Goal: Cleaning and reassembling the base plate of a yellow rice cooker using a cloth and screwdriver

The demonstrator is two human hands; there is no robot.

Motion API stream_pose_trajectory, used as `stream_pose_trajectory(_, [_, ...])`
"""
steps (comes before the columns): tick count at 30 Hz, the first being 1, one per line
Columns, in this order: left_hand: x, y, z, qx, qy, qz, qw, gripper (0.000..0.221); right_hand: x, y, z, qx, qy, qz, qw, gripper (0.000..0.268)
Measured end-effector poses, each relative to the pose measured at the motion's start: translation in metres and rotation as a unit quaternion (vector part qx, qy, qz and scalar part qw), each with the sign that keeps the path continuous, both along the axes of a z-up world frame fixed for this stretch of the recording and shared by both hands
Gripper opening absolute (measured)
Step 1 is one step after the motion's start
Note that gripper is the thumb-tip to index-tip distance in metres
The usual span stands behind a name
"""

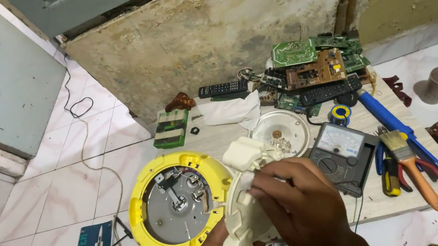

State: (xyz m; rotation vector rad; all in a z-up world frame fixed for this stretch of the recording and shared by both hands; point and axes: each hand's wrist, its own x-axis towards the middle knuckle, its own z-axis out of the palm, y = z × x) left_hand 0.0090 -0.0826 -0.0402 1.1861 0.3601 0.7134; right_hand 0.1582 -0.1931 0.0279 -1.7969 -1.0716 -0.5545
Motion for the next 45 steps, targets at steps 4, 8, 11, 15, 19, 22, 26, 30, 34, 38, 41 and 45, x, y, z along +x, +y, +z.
stream_pose_trajectory(4, [0.001,0.017,0.013,0.196,0.034,-0.026,0.98,0.061,0.001,0.002,0.006,-0.038,0.0,0.019,0.999,0.015])
stream_pose_trajectory(8, [-0.001,0.021,0.009,0.308,0.105,-0.054,0.944,0.063,0.004,-0.003,0.007,-0.064,0.034,0.047,0.996,0.018])
stream_pose_trajectory(11, [-0.001,0.01,0.008,0.262,0.128,-0.023,0.956,0.062,0.01,-0.006,0.003,0.021,0.131,0.074,0.988,0.015])
stream_pose_trajectory(15, [-0.002,0.007,0.002,0.123,0.106,-0.041,0.986,0.067,0.026,-0.018,0.004,0.046,0.204,0.115,0.971,0.016])
stream_pose_trajectory(19, [0.0,0.014,0.032,0.066,0.027,0.065,0.995,0.075,0.046,-0.039,0.009,0.076,0.349,0.068,0.932,0.016])
stream_pose_trajectory(22, [-0.009,0.027,0.054,0.0,-0.127,0.049,0.991,0.083,0.062,-0.033,-0.001,-0.02,0.268,-0.026,0.963,0.018])
stream_pose_trajectory(26, [0.0,0.037,0.07,-0.03,-0.22,0.056,0.973,0.089,0.07,0.003,-0.033,-0.263,0.352,-0.028,0.898,0.019])
stream_pose_trajectory(30, [-0.005,0.053,0.059,-0.064,-0.239,-0.003,0.969,0.086,0.089,0.013,-0.084,-0.286,0.247,-0.004,0.926,0.025])
stream_pose_trajectory(34, [-0.003,0.062,0.039,-0.093,-0.238,-0.004,0.967,0.083,0.124,-0.044,-0.048,-0.239,0.286,-0.117,0.92,0.029])
stream_pose_trajectory(38, [0.0,0.077,0.024,-0.095,-0.25,0.02,0.963,0.081,0.164,-0.125,-0.048,-0.407,0.299,-0.37,0.779,0.034])
stream_pose_trajectory(41, [0.002,0.083,0.016,-0.093,-0.257,0.037,0.961,0.08,0.184,-0.152,-0.089,-0.495,0.373,-0.355,0.7,0.031])
stream_pose_trajectory(45, [-0.006,0.087,0.019,-0.062,-0.286,0.084,0.953,0.079,0.176,-0.142,-0.089,-0.387,0.377,-0.319,0.779,0.036])
